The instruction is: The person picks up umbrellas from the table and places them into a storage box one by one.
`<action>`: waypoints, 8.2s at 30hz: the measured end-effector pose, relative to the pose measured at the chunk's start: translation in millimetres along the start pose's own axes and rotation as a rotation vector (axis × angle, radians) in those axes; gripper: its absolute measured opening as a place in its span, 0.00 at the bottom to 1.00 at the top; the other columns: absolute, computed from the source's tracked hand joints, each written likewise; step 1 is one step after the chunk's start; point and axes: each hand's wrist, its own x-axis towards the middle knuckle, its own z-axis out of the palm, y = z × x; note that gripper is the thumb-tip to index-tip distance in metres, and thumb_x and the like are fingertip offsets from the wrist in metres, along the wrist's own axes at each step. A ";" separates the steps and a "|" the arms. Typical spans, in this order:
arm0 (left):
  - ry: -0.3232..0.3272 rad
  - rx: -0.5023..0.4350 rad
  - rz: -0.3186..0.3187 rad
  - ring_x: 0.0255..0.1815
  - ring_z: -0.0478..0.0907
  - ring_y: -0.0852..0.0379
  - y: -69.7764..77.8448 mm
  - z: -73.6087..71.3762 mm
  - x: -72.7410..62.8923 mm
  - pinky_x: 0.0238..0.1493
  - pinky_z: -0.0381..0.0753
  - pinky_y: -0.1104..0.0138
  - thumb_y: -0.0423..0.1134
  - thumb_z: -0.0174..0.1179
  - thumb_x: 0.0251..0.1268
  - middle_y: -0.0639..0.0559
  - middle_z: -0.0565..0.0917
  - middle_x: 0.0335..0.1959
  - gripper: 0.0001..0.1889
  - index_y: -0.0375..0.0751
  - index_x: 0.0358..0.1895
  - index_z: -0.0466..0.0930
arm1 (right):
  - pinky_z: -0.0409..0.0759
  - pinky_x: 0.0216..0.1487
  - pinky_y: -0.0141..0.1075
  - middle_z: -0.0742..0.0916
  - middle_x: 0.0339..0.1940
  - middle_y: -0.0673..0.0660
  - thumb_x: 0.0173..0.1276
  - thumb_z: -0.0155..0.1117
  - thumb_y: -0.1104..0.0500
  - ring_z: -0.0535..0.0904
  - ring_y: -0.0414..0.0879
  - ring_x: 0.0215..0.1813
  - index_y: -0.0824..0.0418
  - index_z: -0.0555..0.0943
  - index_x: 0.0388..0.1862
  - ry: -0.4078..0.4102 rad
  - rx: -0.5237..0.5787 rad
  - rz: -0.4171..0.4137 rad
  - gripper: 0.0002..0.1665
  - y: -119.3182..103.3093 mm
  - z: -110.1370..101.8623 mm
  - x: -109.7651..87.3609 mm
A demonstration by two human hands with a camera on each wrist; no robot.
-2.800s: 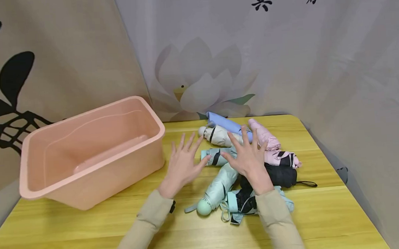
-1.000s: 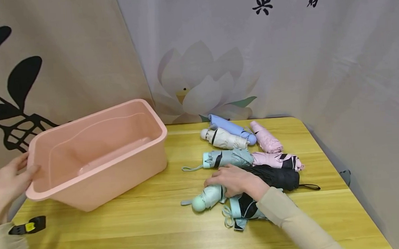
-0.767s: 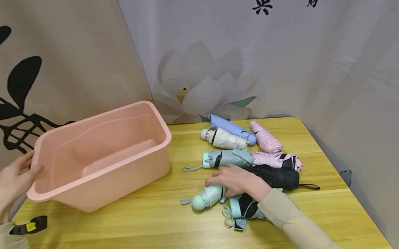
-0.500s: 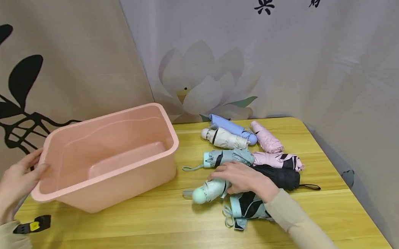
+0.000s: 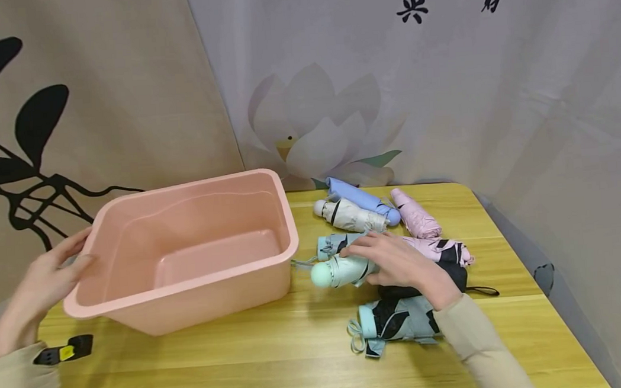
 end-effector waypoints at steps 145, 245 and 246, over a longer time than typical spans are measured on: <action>-0.018 0.026 0.256 0.74 0.47 0.29 86.1 66.4 -11.9 0.53 0.29 0.20 0.45 0.42 0.75 0.28 0.57 0.72 0.28 0.38 0.73 0.56 | 0.82 0.37 0.41 0.79 0.56 0.48 0.60 0.63 0.37 0.77 0.49 0.54 0.41 0.69 0.64 -0.141 -0.416 -0.252 0.33 -94.5 -16.1 183.3; 0.028 0.036 0.231 0.71 0.53 0.25 85.5 64.8 -11.6 0.54 0.31 0.20 0.43 0.43 0.73 0.25 0.58 0.70 0.27 0.36 0.72 0.59 | 0.79 0.41 0.47 0.83 0.52 0.60 0.57 0.70 0.60 0.81 0.52 0.42 0.63 0.78 0.54 0.151 -0.121 0.073 0.25 21.2 -62.0 2.1; 0.028 0.036 0.229 0.71 0.53 0.25 85.3 64.4 -11.8 0.54 0.31 0.20 0.43 0.43 0.73 0.25 0.58 0.70 0.27 0.36 0.72 0.59 | 0.79 0.41 0.47 0.83 0.52 0.60 0.56 0.70 0.60 0.81 0.52 0.41 0.62 0.78 0.54 0.143 -0.117 0.074 0.25 24.4 -57.8 -4.3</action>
